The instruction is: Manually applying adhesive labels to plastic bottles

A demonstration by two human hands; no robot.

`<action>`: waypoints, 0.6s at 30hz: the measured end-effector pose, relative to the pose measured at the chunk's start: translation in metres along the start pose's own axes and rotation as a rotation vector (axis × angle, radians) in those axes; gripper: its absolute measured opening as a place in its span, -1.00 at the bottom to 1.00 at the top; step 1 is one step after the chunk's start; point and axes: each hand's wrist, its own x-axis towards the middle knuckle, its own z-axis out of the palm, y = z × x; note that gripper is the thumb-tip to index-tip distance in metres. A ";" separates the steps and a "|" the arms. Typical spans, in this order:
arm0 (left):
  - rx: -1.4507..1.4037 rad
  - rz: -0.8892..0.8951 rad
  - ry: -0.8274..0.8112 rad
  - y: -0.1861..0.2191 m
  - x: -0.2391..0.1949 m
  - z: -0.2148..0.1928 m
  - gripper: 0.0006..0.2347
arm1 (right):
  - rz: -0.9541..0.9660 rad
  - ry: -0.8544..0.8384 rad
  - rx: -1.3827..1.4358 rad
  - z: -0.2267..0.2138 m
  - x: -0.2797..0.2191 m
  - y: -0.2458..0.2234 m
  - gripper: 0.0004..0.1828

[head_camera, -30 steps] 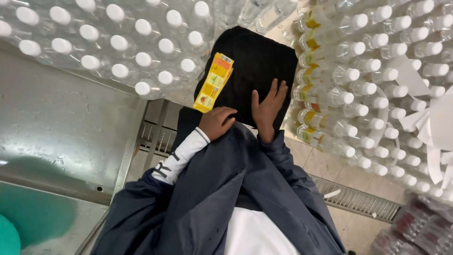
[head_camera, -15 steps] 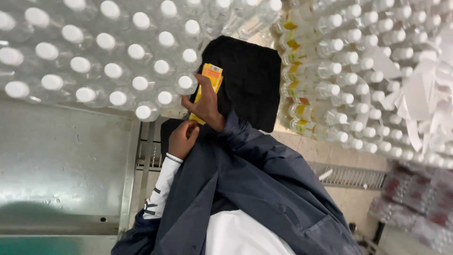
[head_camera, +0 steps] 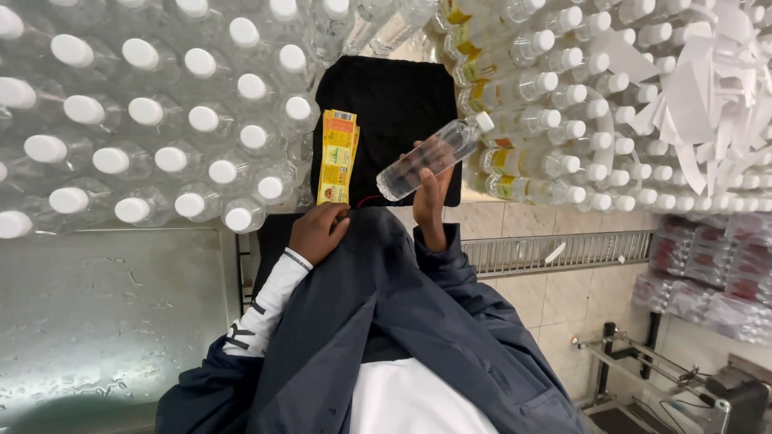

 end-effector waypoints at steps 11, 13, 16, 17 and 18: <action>0.098 -0.198 0.296 0.019 0.023 0.019 -0.61 | 0.153 0.040 -1.346 0.002 0.011 0.017 0.09; 0.115 -0.210 0.342 0.025 0.018 0.023 -0.60 | 0.078 -0.064 -1.287 0.012 0.000 0.014 0.10; 0.163 -0.229 0.413 0.029 0.027 0.034 -0.57 | -0.131 -0.262 -1.208 0.027 -0.004 0.018 -0.06; 0.205 -0.248 0.463 0.028 0.028 0.035 -0.55 | -0.281 -0.376 -1.167 0.036 -0.004 0.024 -0.23; 0.215 -0.257 0.462 0.028 0.033 0.040 -0.55 | -0.276 -0.380 -1.155 0.033 -0.003 0.018 -0.23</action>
